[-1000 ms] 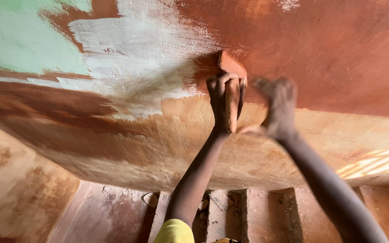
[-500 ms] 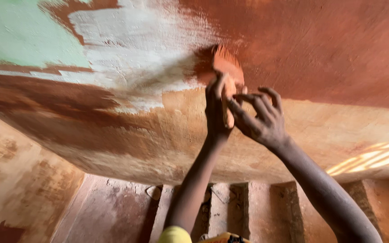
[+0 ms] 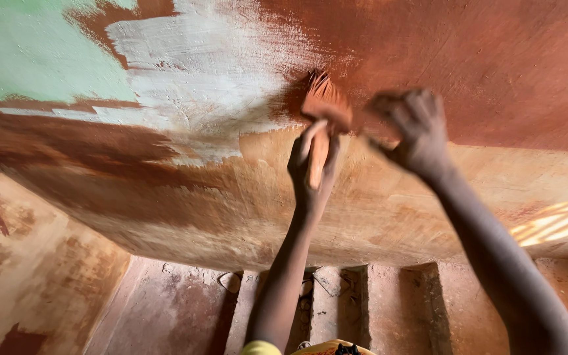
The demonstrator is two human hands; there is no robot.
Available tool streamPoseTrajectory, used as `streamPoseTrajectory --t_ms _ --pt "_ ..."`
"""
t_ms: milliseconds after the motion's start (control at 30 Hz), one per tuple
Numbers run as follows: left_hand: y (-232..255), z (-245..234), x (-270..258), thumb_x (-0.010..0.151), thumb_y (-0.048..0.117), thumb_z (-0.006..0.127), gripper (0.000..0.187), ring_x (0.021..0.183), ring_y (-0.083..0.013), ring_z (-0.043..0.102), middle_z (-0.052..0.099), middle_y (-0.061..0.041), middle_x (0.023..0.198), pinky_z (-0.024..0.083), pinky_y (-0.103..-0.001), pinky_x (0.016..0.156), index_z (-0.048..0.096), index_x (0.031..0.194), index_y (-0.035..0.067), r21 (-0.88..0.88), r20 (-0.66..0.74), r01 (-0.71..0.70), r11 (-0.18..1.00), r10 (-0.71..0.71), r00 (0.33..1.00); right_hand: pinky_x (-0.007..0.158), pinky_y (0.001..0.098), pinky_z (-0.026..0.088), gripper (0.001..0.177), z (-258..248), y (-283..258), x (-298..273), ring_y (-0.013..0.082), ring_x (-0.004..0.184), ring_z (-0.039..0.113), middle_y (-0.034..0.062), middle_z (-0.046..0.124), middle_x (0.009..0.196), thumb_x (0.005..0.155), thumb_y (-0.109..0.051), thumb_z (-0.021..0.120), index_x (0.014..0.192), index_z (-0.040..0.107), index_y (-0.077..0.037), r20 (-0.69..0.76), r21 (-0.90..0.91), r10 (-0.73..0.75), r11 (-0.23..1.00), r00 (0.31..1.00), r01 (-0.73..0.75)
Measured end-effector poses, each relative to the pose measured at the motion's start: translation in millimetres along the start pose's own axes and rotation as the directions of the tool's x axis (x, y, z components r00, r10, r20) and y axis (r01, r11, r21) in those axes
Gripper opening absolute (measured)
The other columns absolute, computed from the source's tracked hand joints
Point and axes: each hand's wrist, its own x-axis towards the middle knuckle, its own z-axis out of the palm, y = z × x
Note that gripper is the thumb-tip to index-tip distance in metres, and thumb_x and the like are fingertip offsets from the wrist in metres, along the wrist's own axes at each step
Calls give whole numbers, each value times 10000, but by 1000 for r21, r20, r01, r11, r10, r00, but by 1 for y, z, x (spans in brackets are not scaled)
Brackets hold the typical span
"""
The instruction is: The person uses a paintbrush to apply reddish-brown paint to a wall, covering a previously lighter surface. The person holds the wall with the left hand while brushing with the right, working along a horizontal section of the wall.
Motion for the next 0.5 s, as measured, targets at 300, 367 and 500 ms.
streamPoseTrajectory --t_ms 300,367,500 --pt "0 41 79 1038 188 717 251 855 -132 703 702 -70 1032 642 -281 717 599 1239 94 -186 -137 -262 947 239 961 1091 439 436 375 -3 53 20 250 1280 520 94 557 1398 1077 -323 759 1338 615 -95 -36 -26 302 952 952 -303" --pt "-10 38 62 1006 180 744 265 835 -135 704 701 -80 1016 640 -287 694 602 1206 80 -231 -95 -181 956 163 982 1112 447 423 358 -4 52 21 264 1330 506 85 551 1409 1075 -301 793 1318 616 -106 -34 -14 327 945 944 -328" --pt "-32 26 8 1017 131 727 249 920 -175 707 678 -126 1094 657 -303 750 583 1211 71 -183 -93 -157 971 142 986 1129 481 406 399 1 56 16 282 1347 465 100 503 1435 1056 -327 820 1316 612 -108 6 -73 392 918 920 -390"
